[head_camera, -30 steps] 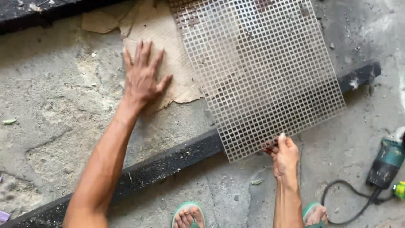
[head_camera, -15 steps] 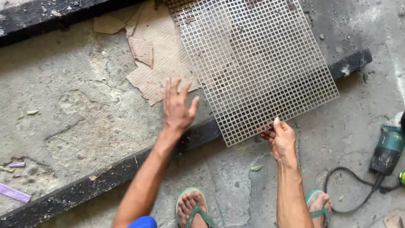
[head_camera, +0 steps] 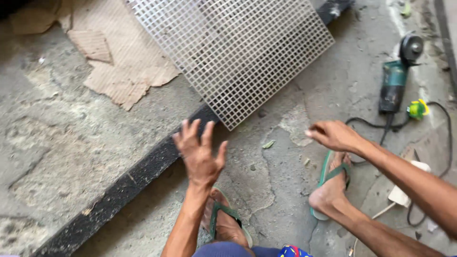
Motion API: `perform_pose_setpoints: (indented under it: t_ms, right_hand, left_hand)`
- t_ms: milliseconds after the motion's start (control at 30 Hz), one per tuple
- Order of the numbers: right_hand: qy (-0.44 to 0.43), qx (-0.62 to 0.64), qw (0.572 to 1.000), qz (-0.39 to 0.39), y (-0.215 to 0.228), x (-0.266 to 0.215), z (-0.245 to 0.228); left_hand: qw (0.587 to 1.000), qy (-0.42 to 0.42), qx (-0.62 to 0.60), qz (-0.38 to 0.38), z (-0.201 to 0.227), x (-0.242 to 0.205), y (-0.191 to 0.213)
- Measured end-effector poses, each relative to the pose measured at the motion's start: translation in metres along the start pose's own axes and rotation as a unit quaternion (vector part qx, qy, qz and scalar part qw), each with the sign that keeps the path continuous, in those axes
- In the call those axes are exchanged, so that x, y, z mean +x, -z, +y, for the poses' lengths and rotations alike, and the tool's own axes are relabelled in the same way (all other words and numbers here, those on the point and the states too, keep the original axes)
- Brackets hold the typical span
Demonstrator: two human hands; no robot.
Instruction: Cutting a metal mesh sheet using a handheld angle grinder on a workshop floor
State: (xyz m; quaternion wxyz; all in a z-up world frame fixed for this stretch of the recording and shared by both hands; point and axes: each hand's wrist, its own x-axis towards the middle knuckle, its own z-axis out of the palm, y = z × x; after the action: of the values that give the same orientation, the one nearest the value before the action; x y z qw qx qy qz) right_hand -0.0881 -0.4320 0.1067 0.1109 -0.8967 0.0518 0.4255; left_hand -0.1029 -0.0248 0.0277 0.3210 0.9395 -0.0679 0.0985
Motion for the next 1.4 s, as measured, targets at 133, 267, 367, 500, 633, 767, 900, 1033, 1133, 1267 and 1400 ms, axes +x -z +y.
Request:
perform_pose_setpoints:
  t_ms: [133,267,367,500,633,767,900,1033,1133,1267,1400]
  right_hand:
    - [-0.059,-0.204,0.975,-0.059,-0.001,-0.054,0.085]
    - [-0.113,-0.246,0.962,0.035,0.042,-0.123,0.086]
    - [-0.161,-0.284,0.943,0.065,0.046,-0.151,0.111]
    - [-0.193,-0.317,0.928,0.017,0.027,-0.148,0.147]
    - [-0.093,-0.206,0.97,0.087,0.011,-0.119,0.106]
    - [-0.043,-0.256,0.965,-0.026,0.006,-0.091,0.053]
    - [0.098,-0.206,0.971,0.077,0.023,-0.071,0.004]
    - [0.113,-0.248,0.955,0.121,0.033,-0.07,0.012]
    - [0.049,-0.268,0.959,0.078,0.031,-0.052,0.028]
    - [0.007,-0.116,0.993,0.018,0.033,-0.003,-0.007]
    - [-0.014,0.451,0.889,0.076,0.003,0.086,-0.055]
  left_hand:
    - [0.992,0.041,0.116,-0.016,-0.049,-0.02,0.028]
    - [0.981,0.076,0.131,-0.121,-0.09,-0.033,0.058]
    - [0.981,0.065,0.152,-0.098,-0.116,-0.049,0.067]
    - [0.944,-0.068,0.319,0.051,-0.136,-0.054,0.063]
    - [0.973,-0.035,0.228,0.018,-0.118,-0.042,0.081]
    - [0.962,-0.09,0.25,0.061,-0.154,-0.036,0.072]
    - [0.952,-0.12,0.28,0.01,-0.153,-0.008,0.084]
    - [0.954,-0.086,0.286,0.008,-0.155,-0.021,0.073]
    - [0.958,-0.072,0.277,0.015,-0.152,-0.025,0.073]
    - [0.964,-0.083,0.251,0.04,-0.167,-0.031,0.06]
    - [0.967,-0.08,0.233,0.069,-0.166,-0.044,0.056]
